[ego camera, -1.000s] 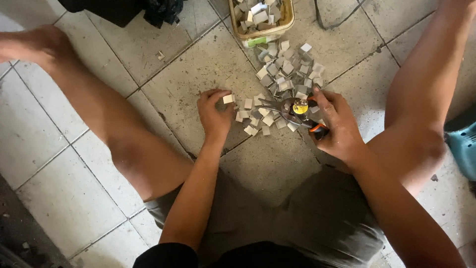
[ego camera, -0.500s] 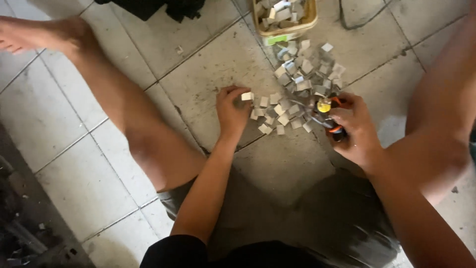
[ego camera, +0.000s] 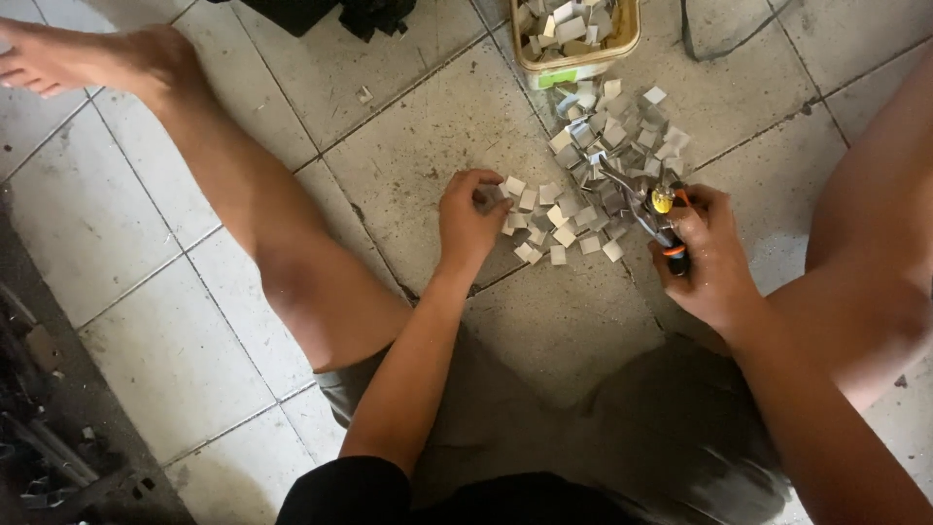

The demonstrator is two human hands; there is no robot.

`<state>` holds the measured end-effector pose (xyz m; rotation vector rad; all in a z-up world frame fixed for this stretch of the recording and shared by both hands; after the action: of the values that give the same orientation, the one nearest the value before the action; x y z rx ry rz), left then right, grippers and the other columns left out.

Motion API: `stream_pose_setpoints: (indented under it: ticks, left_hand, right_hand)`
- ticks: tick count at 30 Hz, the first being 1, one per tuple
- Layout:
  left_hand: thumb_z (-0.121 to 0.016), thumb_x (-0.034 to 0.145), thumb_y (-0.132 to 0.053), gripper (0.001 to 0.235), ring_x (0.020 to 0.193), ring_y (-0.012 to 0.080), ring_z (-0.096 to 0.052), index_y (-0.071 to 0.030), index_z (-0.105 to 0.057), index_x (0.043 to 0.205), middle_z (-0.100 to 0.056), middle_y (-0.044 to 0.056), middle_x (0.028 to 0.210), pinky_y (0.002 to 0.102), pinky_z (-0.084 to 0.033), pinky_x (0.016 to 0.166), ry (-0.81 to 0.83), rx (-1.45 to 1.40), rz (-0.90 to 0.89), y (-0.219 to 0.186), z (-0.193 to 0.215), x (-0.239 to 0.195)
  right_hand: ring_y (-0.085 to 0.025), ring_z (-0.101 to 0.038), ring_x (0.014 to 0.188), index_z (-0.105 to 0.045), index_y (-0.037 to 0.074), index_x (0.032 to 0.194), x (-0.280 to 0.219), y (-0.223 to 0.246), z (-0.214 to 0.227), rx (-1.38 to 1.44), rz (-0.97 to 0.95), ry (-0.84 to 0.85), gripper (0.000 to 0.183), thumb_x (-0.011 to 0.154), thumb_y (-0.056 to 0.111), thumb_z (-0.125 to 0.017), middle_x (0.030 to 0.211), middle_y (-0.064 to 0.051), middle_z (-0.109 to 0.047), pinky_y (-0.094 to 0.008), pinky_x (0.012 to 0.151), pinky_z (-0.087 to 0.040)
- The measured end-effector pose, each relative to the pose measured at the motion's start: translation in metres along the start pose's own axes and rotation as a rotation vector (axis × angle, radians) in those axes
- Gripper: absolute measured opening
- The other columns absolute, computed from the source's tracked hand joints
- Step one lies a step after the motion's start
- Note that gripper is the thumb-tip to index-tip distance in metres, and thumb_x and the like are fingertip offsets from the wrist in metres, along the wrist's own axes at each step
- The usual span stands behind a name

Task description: Trimming small square metal pieces using hand-held pliers while sitting on the floor.

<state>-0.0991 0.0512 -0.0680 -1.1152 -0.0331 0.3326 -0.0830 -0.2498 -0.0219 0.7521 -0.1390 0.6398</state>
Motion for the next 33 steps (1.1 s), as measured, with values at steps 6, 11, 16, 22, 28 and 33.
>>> stream_pose_setpoints:
  ticks: [6,11,16,22,28,33]
  left_hand:
    - [-0.079,0.087,-0.004,0.028,0.094,0.0351,-0.067,-0.007,-0.066,0.112,-0.062,0.019,0.102,0.048,-0.058,0.079,0.031,-0.141,-0.02,0.005,-0.004,0.006]
    - [-0.077,0.085,0.0,0.027,0.092,0.0352,-0.069,-0.005,-0.065,0.109,-0.064,0.021,0.099,0.045,-0.059,0.078,0.052,-0.219,0.005,0.013,-0.008,0.005]
    - [-0.071,0.089,0.002,0.022,0.091,0.031,-0.071,-0.005,-0.064,0.109,-0.068,0.02,0.1,0.042,-0.059,0.074,0.096,-0.33,0.065,0.024,-0.014,0.009]
    - [-0.064,0.093,0.003,0.018,0.087,0.0264,-0.07,0.0,-0.064,0.111,-0.069,0.024,0.101,0.04,-0.061,0.071,0.12,-0.483,0.145,0.037,-0.021,0.01]
    - [-0.073,0.087,0.005,0.014,0.081,0.0238,-0.071,0.0,-0.07,0.099,-0.07,0.021,0.092,0.035,-0.06,0.067,0.066,-0.519,0.011,0.015,-0.014,0.003]
    - [-0.08,0.087,0.002,0.014,0.083,0.0193,-0.074,-0.002,-0.073,0.099,-0.074,0.014,0.092,0.03,-0.062,0.07,0.173,-0.589,-0.142,-0.011,-0.009,-0.009]
  right_hand:
    - [-0.058,-0.061,0.098,-0.054,-0.002,0.11,0.004,0.009,0.004,0.025,-0.081,0.026,0.036,0.083,-0.005,-0.077,0.121,-0.031,-0.047,-0.056,0.071,-0.055]
    - [-0.058,-0.061,0.098,-0.054,-0.003,0.112,-0.001,0.003,0.002,0.069,-0.148,0.049,0.035,0.085,0.0,-0.076,0.118,-0.031,-0.05,-0.053,0.065,-0.054]
    - [-0.061,-0.06,0.1,-0.053,-0.003,0.115,-0.003,-0.001,-0.001,0.101,-0.147,0.034,0.039,0.084,-0.004,-0.076,0.119,-0.033,-0.048,-0.054,0.065,-0.055]
    - [-0.06,-0.061,0.104,-0.054,-0.003,0.117,0.0,0.003,-0.001,0.083,-0.147,0.046,0.04,0.083,-0.006,-0.077,0.122,-0.031,-0.048,-0.057,0.067,-0.057]
    - [-0.054,-0.064,0.103,-0.038,-0.003,0.123,0.006,0.01,0.004,0.213,-0.248,0.028,0.062,0.079,0.001,-0.082,0.115,-0.03,-0.058,-0.06,0.087,-0.05]
    - [-0.048,-0.063,0.093,-0.061,-0.01,0.134,0.005,0.02,-0.001,-0.091,-0.085,0.024,0.075,0.067,0.013,-0.084,0.105,-0.028,-0.061,-0.053,0.082,-0.052]
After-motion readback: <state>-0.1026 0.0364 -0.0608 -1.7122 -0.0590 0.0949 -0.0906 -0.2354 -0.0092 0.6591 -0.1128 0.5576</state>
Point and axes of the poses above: each hand's wrist, its own x-axis towards the middle knuckle, its own z-axis out of the back of the hand, y = z × x, the point moved 2 cm from there along x, towards the middle knuckle
